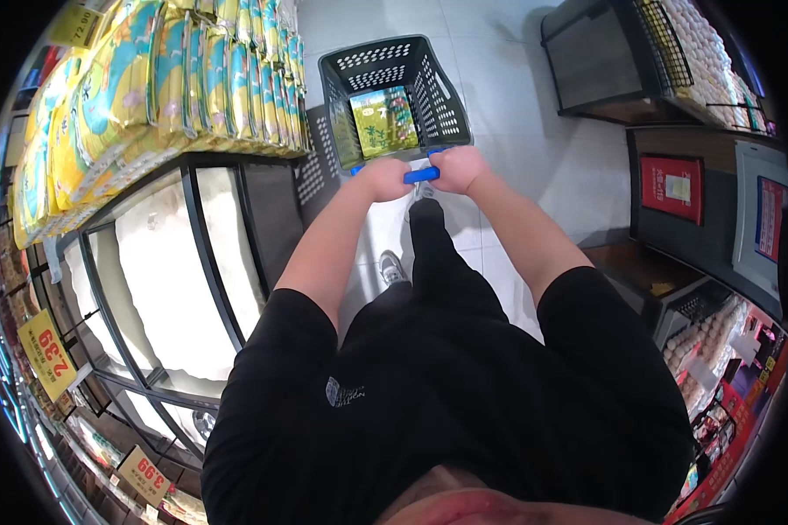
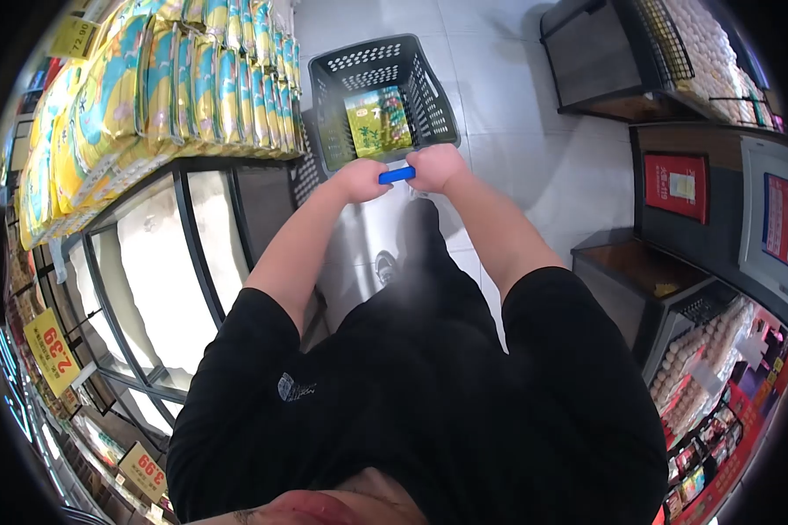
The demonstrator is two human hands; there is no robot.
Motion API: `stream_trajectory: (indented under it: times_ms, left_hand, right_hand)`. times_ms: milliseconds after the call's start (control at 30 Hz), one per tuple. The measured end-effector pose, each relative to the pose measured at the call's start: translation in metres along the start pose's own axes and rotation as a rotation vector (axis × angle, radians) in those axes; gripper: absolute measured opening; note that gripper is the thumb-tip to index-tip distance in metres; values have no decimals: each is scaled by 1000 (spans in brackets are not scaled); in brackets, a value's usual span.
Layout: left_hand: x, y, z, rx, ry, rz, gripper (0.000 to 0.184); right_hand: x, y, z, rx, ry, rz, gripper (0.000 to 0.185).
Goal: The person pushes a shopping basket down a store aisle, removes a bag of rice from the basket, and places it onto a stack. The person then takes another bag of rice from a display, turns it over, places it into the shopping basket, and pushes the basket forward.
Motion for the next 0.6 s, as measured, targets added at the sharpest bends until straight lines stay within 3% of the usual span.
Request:
stream_trajectory:
  times_ms: [233,367,467,500,600]
  left_hand:
    - [-42,-56,81,-214,-46,157,23]
    - [-61,-78,111,-302,214,314,29]
    - [-73,-89,123,-330,111,450,27]
    - [-75,-91,132,-332,96,460,25]
    - [-86,-117,138,-412,94,213,28]
  right_hand:
    - [-101,26,42,-134,-34,-58,25]
    - [-146,32,67,-187,-92,-104,24]
    - [-155,30,60,-271,-75,-121,22]
    - [-160,29,65,-315,-35,-125,22]
    - [-172,19,56,-441,-36,-183,22]
Point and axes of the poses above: each hand's wrist, its own x-axis away from the middle knuckle, its own z-axis out of the back of the hand, y = z × x, the point moved 7 cm from there along -x, towards the middle knuckle, and after that the axes turned 15 degrees about -x, right-handed, at the moved point
